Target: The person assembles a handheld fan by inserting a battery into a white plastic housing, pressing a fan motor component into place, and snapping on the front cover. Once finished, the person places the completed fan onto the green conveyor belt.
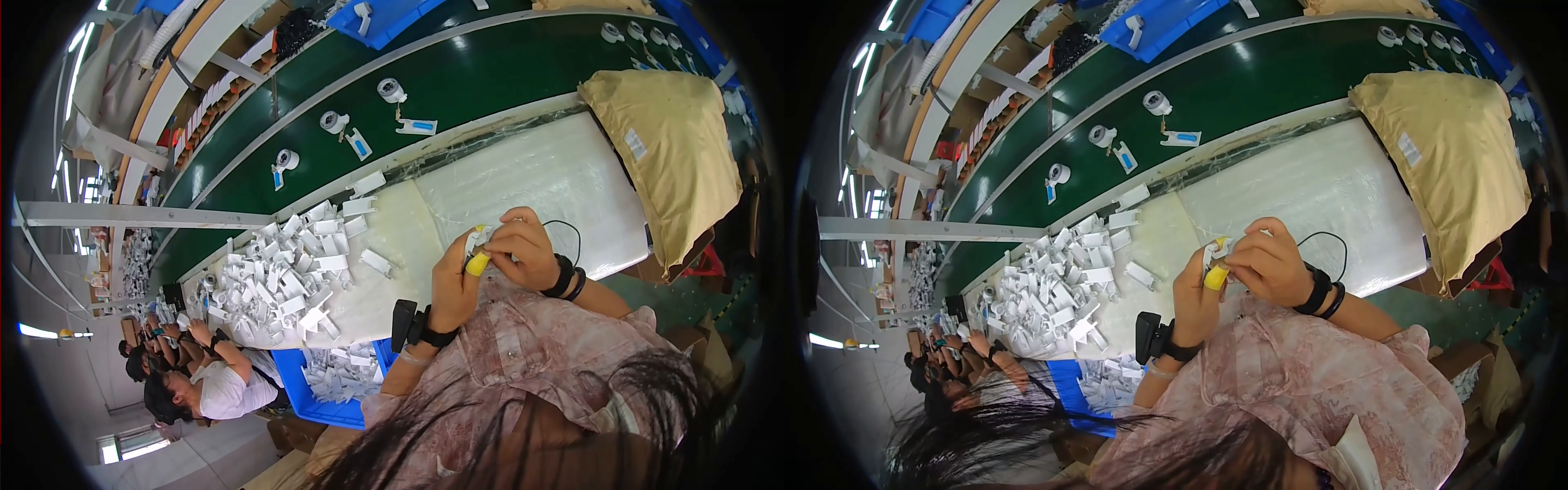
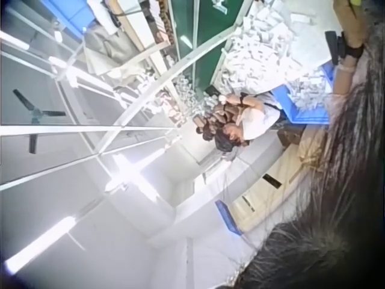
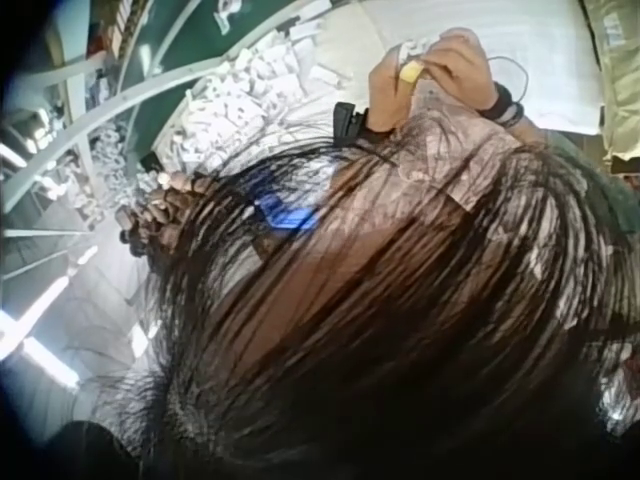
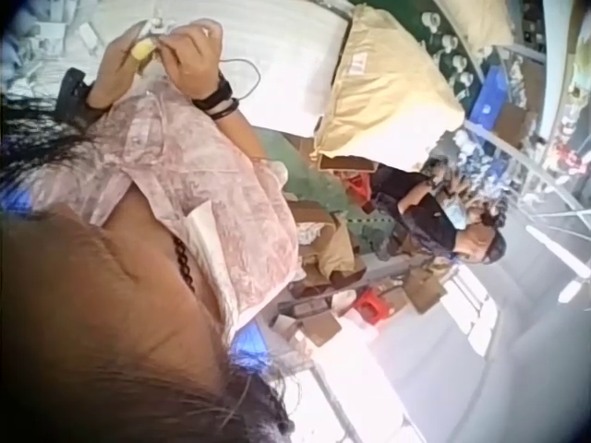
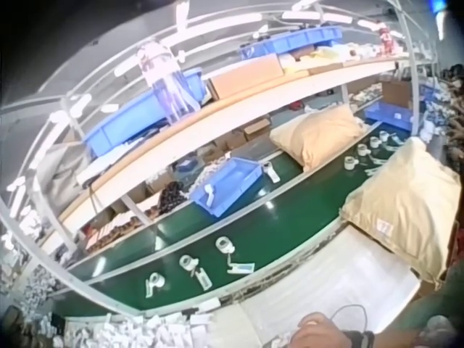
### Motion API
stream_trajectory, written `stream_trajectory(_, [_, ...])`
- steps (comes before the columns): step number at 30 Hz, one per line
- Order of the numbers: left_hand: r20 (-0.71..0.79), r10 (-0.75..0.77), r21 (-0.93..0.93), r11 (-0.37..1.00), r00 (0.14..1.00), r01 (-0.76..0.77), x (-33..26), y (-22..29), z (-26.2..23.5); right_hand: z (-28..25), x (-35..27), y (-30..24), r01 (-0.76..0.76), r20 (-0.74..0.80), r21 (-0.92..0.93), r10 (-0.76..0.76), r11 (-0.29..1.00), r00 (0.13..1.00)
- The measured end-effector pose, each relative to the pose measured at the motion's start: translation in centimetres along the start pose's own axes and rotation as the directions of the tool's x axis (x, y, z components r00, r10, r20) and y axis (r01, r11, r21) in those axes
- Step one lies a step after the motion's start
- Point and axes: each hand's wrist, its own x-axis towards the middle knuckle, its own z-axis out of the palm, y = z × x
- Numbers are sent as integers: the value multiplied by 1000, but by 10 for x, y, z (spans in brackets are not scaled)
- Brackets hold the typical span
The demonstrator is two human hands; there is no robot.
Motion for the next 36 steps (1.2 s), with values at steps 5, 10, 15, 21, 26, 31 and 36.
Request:
stream_trajectory(5, [-6, -14, -38, 999, 1000, 13, 2, -5, 1, -3, 6, 0, 28, 75, -64, -23, 998, 997])
stream_trajectory(10, [117, -88, -152, 983, 989, 105, 3, -8, -3, -2, 2, 4, 15, 68, 10, -15, 1000, 998])
stream_trajectory(15, [144, -86, -181, 977, 986, 112, 4, -7, -4, -8, 6, 4, 65, 101, 33, -68, 997, 993])
stream_trajectory(21, [145, -15, -33, 999, 989, 20, 6, -10, -9, -12, 13, 6, 164, 69, 17, -165, 986, 984])
stream_trajectory(26, [158, -40, -45, 998, 987, 47, 5, -13, -9, -12, 11, 8, 164, 82, 30, -166, 986, 983])
stream_trajectory(31, [138, 74, -29, 997, 988, -71, 4, -18, -6, -13, 8, 9, 144, 93, 69, -150, 987, 984])
stream_trajectory(36, [138, 65, -28, 998, 988, -62, 2, -18, -4, -14, 5, 9, 100, 111, 80, -109, 992, 988])
